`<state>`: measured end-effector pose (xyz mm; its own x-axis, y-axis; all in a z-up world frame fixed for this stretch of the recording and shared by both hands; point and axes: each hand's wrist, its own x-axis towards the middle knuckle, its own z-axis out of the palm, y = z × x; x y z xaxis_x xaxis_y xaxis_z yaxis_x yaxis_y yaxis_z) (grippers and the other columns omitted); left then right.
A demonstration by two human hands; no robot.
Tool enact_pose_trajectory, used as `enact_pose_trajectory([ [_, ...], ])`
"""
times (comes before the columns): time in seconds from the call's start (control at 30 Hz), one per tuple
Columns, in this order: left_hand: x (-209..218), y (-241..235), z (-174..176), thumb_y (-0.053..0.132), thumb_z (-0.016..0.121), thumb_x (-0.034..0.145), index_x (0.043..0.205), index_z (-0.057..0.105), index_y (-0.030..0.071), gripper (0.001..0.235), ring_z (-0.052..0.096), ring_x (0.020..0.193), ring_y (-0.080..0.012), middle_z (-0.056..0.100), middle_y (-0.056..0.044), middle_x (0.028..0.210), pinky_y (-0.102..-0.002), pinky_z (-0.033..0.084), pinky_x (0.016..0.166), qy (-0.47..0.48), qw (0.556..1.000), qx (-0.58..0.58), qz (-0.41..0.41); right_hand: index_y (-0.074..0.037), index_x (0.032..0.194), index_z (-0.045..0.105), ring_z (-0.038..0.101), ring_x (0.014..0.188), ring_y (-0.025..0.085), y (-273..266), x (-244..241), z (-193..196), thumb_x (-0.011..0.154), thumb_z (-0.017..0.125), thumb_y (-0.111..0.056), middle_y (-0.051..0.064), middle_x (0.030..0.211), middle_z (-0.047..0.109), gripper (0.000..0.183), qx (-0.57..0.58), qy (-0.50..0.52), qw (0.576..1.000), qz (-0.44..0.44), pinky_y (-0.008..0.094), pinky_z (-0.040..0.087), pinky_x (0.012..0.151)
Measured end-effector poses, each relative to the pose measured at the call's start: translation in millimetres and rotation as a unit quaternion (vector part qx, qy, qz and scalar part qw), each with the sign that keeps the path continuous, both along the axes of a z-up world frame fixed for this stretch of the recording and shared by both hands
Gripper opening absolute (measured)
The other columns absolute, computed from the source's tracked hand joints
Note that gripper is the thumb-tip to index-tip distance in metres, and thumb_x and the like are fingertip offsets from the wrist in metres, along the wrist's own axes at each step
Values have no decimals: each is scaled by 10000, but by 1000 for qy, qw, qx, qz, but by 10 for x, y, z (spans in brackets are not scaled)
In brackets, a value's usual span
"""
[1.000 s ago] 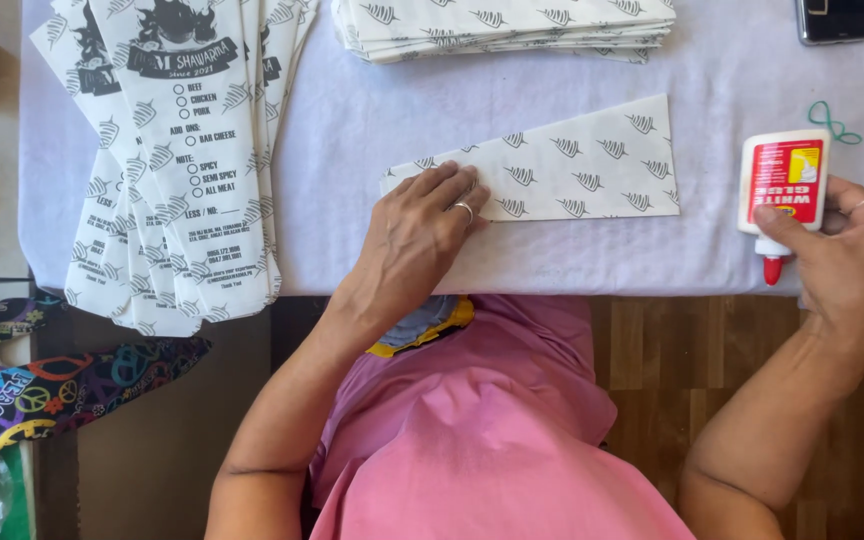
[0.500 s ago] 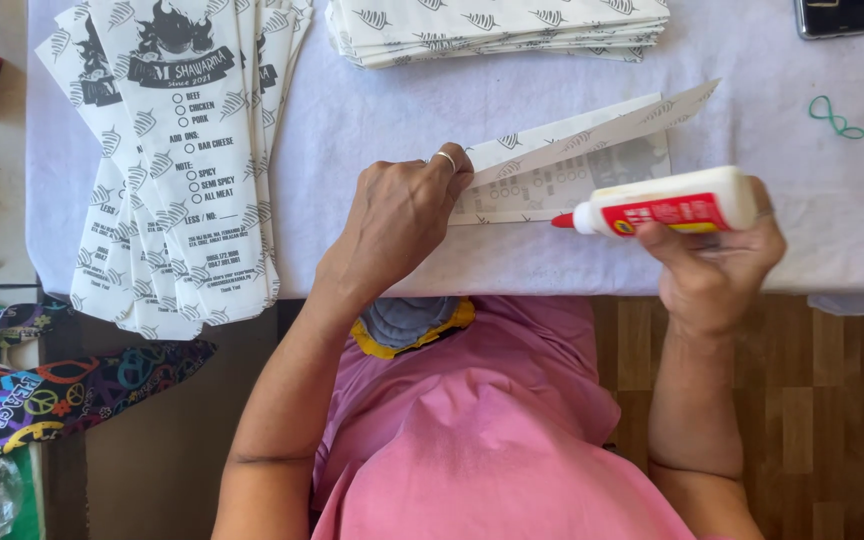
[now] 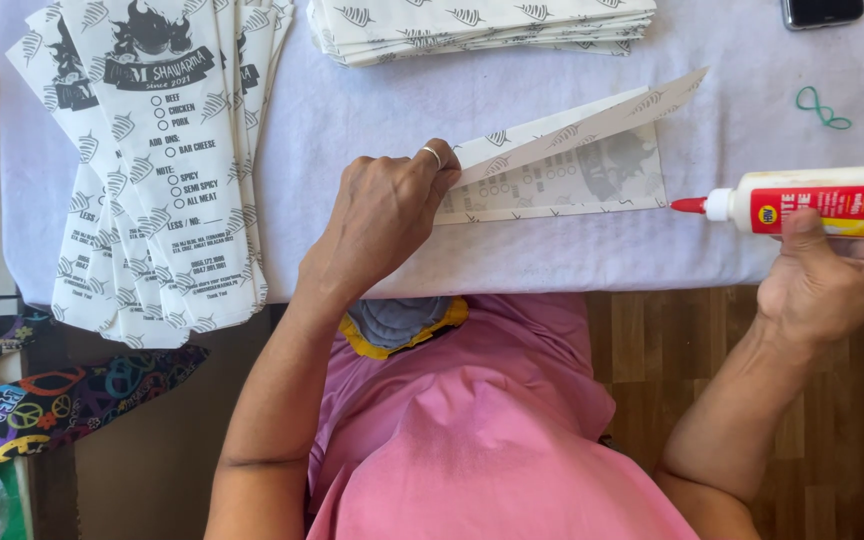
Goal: Folding and gluing printed paper sheets to assemble packaging pouches.
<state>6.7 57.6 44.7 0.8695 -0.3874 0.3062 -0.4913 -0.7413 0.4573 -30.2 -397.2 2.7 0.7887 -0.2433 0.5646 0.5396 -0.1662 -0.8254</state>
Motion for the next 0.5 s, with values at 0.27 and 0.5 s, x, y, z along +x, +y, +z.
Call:
enact_pose_trajectory([
  [0.27, 47, 32, 54, 162, 529, 1098, 966, 589, 77, 168, 448, 416, -396, 538, -60, 558, -447, 346, 441, 17, 1000, 3, -2, 5, 1298, 548, 619, 1085, 270, 262, 128, 14, 896, 911, 45, 159, 1167, 611, 543, 15, 49, 997, -52, 495, 622, 1012],
  [0.5, 161, 69, 123, 179, 584, 1060, 978, 646, 76, 146, 507, 473, -411, 570, -93, 548, -476, 358, 507, 63, 998, -25, -1, -65, 1082, 582, 639, 885, 177, 1076, 153, 19, 791, 928, -14, 64, 981, 641, 454, 92, 110, 989, 23, 386, 638, 826],
])
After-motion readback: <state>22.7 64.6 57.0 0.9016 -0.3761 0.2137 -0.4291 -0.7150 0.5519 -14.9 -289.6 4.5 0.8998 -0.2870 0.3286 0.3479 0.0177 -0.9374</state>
